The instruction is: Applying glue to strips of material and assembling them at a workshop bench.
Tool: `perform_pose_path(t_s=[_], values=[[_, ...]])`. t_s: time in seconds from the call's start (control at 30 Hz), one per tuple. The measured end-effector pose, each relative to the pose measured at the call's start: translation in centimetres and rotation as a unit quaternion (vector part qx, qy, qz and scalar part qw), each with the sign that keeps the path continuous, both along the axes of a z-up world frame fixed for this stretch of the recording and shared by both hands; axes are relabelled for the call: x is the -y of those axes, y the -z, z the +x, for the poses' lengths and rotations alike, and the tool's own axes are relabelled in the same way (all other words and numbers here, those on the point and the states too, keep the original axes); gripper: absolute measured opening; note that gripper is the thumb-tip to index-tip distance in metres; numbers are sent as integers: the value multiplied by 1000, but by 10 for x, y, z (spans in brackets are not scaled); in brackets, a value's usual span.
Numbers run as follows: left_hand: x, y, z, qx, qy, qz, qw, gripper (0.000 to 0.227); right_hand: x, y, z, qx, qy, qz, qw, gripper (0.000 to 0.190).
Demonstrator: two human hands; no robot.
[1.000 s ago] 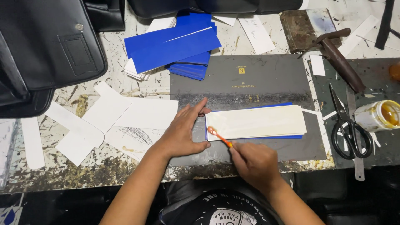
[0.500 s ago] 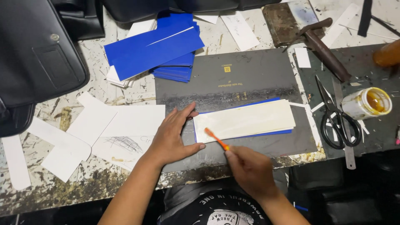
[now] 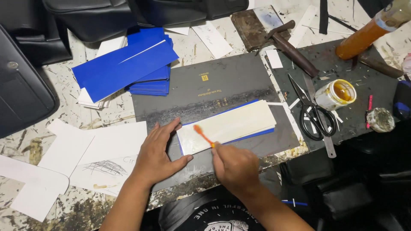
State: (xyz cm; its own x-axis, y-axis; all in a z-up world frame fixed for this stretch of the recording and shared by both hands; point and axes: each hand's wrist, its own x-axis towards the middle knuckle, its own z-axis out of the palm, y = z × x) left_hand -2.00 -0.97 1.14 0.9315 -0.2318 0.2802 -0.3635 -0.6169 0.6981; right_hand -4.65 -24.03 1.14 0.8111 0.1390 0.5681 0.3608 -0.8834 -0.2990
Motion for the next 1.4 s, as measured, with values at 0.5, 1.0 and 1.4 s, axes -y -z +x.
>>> perform_pose_path(t_s=[0.5, 1.0, 1.4], values=[[4, -6, 0, 2, -8, 21, 1000, 93, 118, -11, 12, -97, 153, 131, 975, 6], [3, -14, -2, -18, -12, 82, 996, 87, 142, 12, 7, -66, 136, 145, 978, 5], [10, -24, -4, -13, -13, 89, 996, 83, 118, -3, -1, 34, 74, -89, 993, 9]])
